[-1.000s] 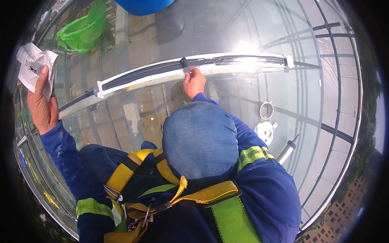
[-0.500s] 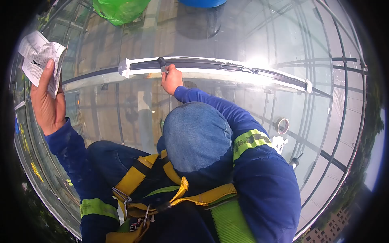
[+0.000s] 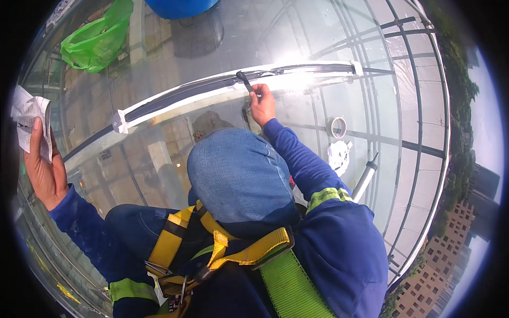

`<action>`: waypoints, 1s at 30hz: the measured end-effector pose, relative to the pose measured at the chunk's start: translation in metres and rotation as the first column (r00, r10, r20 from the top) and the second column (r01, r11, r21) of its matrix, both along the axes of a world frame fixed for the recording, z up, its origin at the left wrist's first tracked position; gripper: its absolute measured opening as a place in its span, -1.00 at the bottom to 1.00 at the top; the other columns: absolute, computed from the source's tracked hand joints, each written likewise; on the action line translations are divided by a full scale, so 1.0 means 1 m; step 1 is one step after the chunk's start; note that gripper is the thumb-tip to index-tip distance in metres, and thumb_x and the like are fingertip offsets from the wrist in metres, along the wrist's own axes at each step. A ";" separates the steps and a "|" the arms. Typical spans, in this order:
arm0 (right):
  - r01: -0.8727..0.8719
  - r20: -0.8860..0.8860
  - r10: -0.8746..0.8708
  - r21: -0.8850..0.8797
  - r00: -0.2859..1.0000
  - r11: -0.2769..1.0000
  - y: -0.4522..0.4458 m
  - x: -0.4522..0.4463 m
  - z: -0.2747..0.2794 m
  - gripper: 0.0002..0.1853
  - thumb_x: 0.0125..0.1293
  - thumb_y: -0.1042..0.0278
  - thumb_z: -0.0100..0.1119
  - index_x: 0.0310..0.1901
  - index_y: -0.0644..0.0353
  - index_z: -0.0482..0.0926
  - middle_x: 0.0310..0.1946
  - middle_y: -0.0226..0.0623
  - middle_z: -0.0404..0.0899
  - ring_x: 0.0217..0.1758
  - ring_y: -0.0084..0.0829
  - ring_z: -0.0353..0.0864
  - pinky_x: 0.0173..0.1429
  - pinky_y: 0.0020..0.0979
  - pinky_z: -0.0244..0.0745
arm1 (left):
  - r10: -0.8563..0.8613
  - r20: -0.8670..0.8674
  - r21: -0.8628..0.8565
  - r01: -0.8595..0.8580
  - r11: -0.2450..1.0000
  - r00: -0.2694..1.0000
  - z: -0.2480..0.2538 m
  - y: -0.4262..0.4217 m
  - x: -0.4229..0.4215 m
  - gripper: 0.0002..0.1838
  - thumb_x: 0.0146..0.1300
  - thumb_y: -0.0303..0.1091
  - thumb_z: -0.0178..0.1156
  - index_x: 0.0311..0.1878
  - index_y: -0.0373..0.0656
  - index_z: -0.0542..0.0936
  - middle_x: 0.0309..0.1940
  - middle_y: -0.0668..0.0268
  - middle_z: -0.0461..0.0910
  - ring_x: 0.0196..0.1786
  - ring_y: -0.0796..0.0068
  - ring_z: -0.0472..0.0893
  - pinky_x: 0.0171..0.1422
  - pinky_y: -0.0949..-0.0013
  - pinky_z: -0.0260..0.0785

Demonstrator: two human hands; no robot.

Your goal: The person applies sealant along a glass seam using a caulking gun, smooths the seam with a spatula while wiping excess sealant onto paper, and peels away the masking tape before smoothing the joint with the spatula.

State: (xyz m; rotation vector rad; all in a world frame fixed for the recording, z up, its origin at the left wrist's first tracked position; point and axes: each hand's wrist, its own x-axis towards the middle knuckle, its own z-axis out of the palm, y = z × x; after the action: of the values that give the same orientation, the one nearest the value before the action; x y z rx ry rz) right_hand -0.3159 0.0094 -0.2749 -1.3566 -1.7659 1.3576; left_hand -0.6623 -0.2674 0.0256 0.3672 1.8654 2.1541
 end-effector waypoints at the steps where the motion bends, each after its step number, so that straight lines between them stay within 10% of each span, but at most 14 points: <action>1: 0.033 0.191 -0.082 0.248 0.978 0.968 0.012 0.015 -0.001 -0.86 0.34 0.52 0.15 -0.09 0.21 0.50 -0.37 -0.37 0.54 -0.41 -0.55 0.54 -0.29 -0.45 0.50 | -0.002 -0.016 -0.014 0.002 1.000 1.000 0.001 0.003 0.001 -0.59 0.20 -0.37 0.39 0.07 -0.34 0.57 -0.04 0.22 0.63 -0.06 0.53 0.63 0.09 0.48 0.44; 4: -0.002 0.347 -0.102 0.288 0.932 0.958 0.031 0.041 -0.002 -0.74 0.29 0.54 0.08 0.00 0.11 0.52 -0.25 -0.07 0.58 -0.14 -0.05 0.59 -0.01 -0.16 0.47 | -0.034 -0.044 -0.036 0.033 0.999 0.998 0.005 0.010 0.004 -0.59 0.21 -0.35 0.39 0.07 -0.33 0.57 -0.02 0.23 0.62 -0.04 0.52 0.63 0.10 0.49 0.43; 14: 0.088 0.519 -0.360 0.475 0.775 0.876 0.060 0.062 -0.012 -0.64 0.24 0.56 0.07 0.04 -0.01 0.57 -0.21 -0.09 0.54 -0.07 -0.11 0.52 0.05 -0.15 0.44 | -0.038 0.019 -0.025 0.039 0.999 0.999 0.004 0.000 -0.001 -0.62 0.23 -0.35 0.38 0.06 -0.30 0.57 -0.06 0.26 0.64 -0.09 0.54 0.65 0.04 0.51 0.46; 30: -0.069 0.578 -0.162 0.356 0.800 0.932 0.032 0.023 0.006 -0.65 0.19 0.44 0.14 0.04 0.04 0.61 -0.18 -0.05 0.55 -0.13 -0.08 0.61 0.04 -0.13 0.49 | -0.046 -0.037 -0.101 0.042 0.994 0.998 0.008 0.005 0.004 -0.63 0.23 -0.32 0.37 0.03 -0.32 0.60 -0.09 0.26 0.65 -0.13 0.58 0.65 -0.01 0.55 0.45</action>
State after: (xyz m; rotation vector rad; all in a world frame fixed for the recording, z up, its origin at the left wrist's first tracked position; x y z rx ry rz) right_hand -0.2925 0.0412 -0.2689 -1.7114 -2.2216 0.5277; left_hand -0.6579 -0.2623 0.0339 0.4274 1.9589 2.0296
